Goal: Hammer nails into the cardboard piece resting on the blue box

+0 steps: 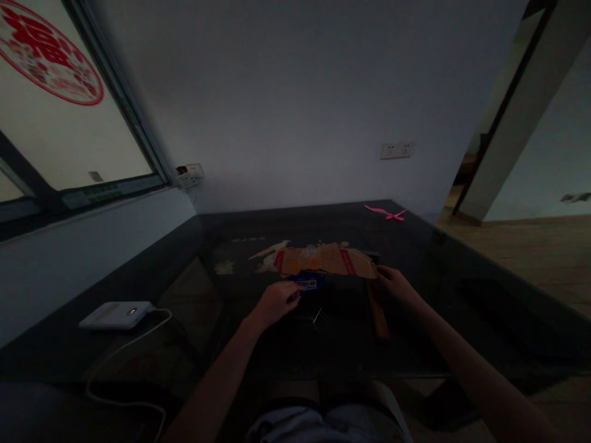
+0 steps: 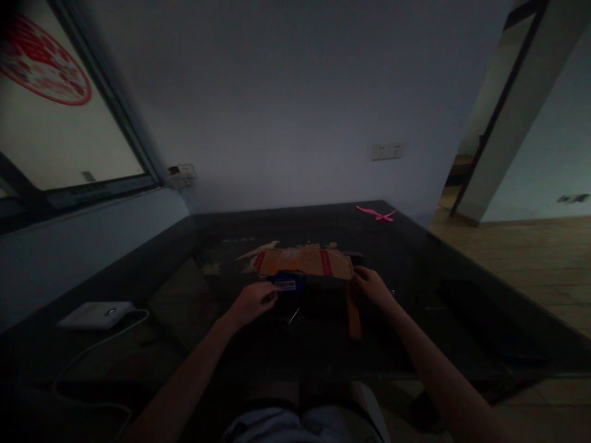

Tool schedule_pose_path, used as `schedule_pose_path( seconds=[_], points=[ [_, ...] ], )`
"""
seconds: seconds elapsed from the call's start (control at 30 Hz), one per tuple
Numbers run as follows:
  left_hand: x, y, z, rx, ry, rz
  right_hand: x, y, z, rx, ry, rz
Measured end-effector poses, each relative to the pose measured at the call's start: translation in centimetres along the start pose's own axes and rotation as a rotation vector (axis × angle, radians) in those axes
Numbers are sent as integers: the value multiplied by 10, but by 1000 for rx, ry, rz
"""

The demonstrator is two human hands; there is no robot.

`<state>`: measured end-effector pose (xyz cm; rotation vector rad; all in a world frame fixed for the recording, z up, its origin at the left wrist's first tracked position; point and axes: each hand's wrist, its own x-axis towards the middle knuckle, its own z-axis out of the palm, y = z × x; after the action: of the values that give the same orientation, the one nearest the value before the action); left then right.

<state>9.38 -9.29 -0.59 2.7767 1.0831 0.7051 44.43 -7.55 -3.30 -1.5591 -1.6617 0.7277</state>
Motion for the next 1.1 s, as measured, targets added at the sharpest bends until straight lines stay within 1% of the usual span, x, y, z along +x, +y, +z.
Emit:
schedule_pose_path(
  seconds=[0.1,0.17,0.2,0.27,0.33,0.4,0.47,0.57,0.63,0.67,0.73,0.83,0.97,1.1],
  points=[
    [-2,8,-1,-61,73,86,1,2,0,-88,0,-21],
    [-4,15,-5,-122,160,96,1,3,1,-148,6,-27],
    [-4,18,-7,-154,221,73,1,4,2,-176,8,-27],
    [0,21,-16,-204,366,-23,0,6,4,-225,6,-23],
    [10,17,-26,-249,523,-139,0,7,7,-266,0,-17],
    [27,4,-34,-334,676,-216,-2,6,9,-309,-8,-10],
    [46,-15,-37,-479,761,-279,-3,5,9,-356,-13,1],
    [69,-43,-29,-655,828,-381,-5,1,10,-421,-20,17],
    [77,-53,-20,-687,869,-426,-5,-2,11,-458,-22,24],
    [78,-56,-15,-682,870,-428,-6,-3,12,-476,-20,27],
    [76,-56,-9,-650,845,-398,-6,-5,13,-514,-12,38],
    [71,-54,-5,-590,796,-349,-8,-6,16,-568,-1,60],
    [66,-57,-1,-559,780,-345,-10,-10,17,-622,-3,76],
    [67,-57,3,-534,758,-342,-12,-16,18,-655,-41,68]
  ],
)
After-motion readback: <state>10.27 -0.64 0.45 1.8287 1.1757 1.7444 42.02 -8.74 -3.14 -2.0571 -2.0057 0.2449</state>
